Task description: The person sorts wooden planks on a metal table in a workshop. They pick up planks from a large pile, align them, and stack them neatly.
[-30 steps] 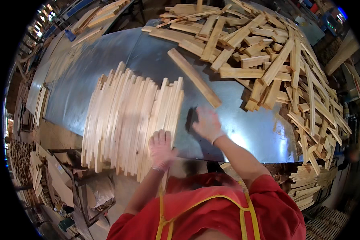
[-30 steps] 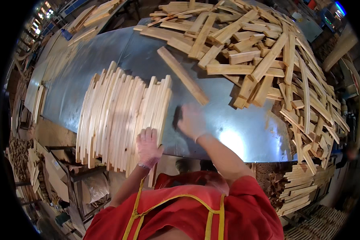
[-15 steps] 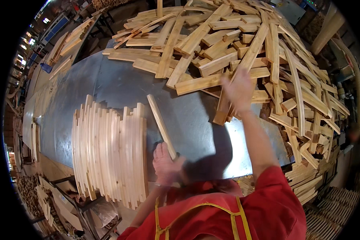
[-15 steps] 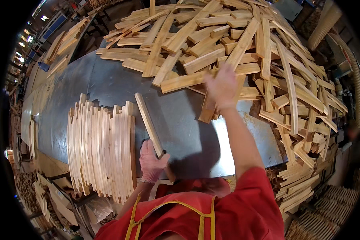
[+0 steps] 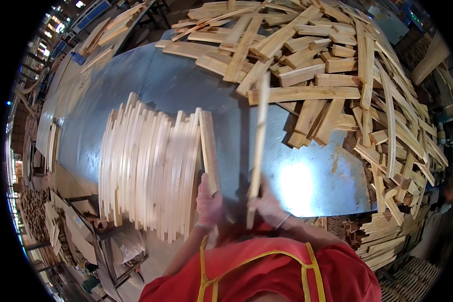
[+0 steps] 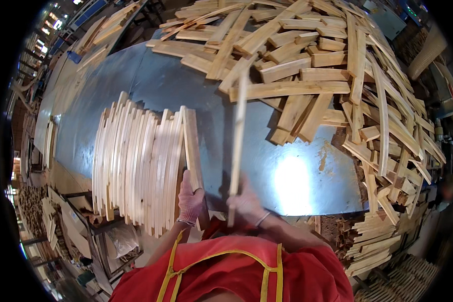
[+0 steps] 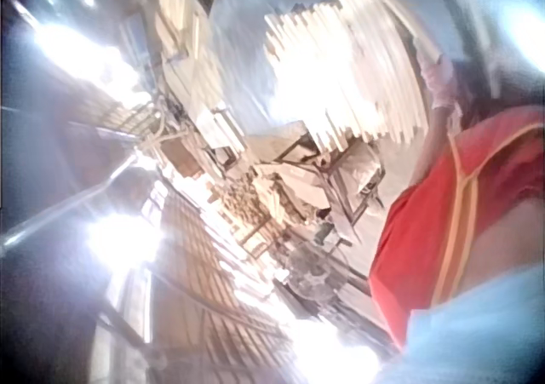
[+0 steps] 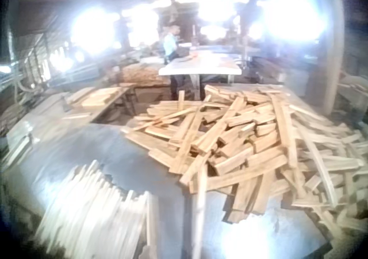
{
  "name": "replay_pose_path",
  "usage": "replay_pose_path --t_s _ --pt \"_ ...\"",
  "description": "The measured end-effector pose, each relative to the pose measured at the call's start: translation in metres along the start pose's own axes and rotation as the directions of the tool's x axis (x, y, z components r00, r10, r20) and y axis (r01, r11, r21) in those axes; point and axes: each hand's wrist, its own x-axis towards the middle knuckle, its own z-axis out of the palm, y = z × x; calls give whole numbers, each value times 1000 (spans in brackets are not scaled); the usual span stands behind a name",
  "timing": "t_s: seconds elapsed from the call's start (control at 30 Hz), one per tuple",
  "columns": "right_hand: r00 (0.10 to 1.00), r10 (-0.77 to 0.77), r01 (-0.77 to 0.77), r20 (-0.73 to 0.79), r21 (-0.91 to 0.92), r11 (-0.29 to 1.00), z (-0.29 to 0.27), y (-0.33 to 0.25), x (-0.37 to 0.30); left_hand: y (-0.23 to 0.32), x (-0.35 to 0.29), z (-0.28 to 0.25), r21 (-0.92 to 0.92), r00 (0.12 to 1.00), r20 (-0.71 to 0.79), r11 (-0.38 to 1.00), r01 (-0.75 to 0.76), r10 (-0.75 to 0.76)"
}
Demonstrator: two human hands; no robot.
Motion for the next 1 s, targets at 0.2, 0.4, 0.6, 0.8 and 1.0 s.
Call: replay_pose_path --t_s 0.2,0.4,0.6,0.8,1.0 --pt "942 121 92 312 -589 803 113 49 3 -26 -1 -35 309 935 -99 904 -296 341" --pt "888 -79 424 454 -738 525 53 -58 58 -58 0 -52 457 913 34 807 -375 406" --pt "223 -683 75 -696 -686 724 -202 -143 62 37 17 -48 485 786 104 659 -575 609" --pt "353 -815 -208 -460 -888 411 -253 -238 88 119 151 14 650 691 121 469 -598 713" --pt "656 -684 -325 -319 -937 125 -300 -289 146 151 261 83 761 839 256 435 -482 481"
